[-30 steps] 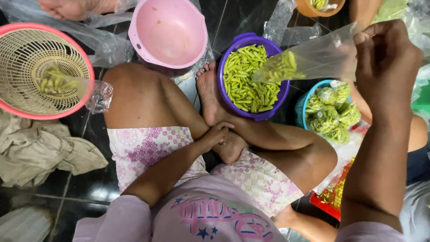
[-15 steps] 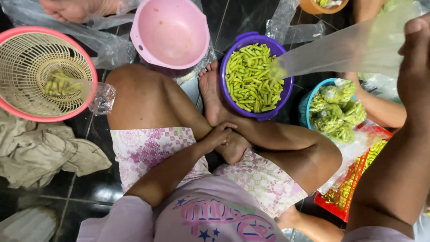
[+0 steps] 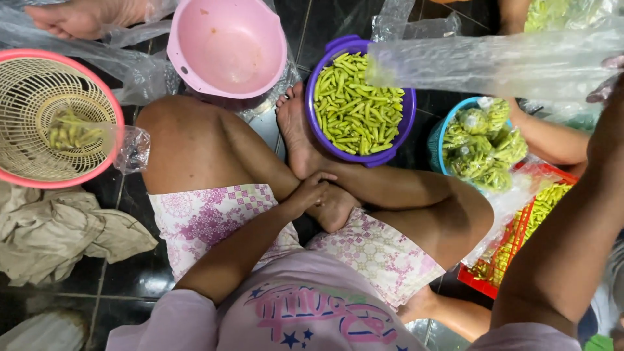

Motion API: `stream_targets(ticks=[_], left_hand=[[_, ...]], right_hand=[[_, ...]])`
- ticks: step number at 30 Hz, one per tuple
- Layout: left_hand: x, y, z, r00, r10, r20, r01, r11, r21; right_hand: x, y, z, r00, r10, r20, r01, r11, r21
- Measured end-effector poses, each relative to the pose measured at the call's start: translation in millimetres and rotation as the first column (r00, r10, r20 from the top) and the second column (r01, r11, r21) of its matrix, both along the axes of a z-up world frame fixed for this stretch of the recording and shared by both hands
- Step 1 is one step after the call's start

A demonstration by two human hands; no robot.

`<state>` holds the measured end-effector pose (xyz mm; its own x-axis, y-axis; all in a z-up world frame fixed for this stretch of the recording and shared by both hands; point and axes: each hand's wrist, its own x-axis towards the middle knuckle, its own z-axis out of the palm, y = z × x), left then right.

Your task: A person sitting on the floor manually bags small green peppers from a bowl into individual plastic bags.

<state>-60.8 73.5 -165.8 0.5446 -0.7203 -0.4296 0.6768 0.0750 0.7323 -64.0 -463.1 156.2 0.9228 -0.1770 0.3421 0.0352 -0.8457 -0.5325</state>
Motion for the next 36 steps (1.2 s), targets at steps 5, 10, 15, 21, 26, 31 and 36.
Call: stream_targets(ticks=[5,10,15,21,26,31,36], left_hand=[[1.3,7.4,14.7,1.0,-0.001,0.006,0.001,1.0,-0.003],[4.3,12.0,19.6,1.0,-0.031,-0.003,0.031,0.999,-0.027],[7.9,15.8,20.5,0.996,-0.089,0.0,0.089,0.995,-0.041],[11.4,18.8,34.3,0.992,-0.12,-0.025,0.12,0.993,-0.012],[11.7,19.5,27.1,0.992,-0.124,-0.031,0.124,0.992,-0.021],[16.9,18.1,30.1,0.984,-0.173,-0.043,0.174,0.985,0.019],[17.6,18.1,35.5,0.981,-0.176,-0.087,0.183,0.98,0.08]], right_hand=[[32.7,24.7,-30.1,0.819,-0.571,-0.061,0.392,0.478,0.786],[26.8,-27.3,-111.6,0.665,-0.747,0.021,0.293,0.286,0.912],[39.9,63.3,-141.5,0.647,-0.761,0.047,0.369,0.366,0.855],[58.6,119.2,-207.5,0.747,-0.665,0.014,0.422,0.49,0.763],[60.8,143.5,-220.5,0.951,-0.208,-0.229,0.269,0.923,0.277],[39.2,137.3,-208.1,0.876,-0.239,-0.419,0.337,0.925,0.177],[1.0,120.1,-139.2,0.921,-0.282,-0.269,0.349,0.905,0.245]])
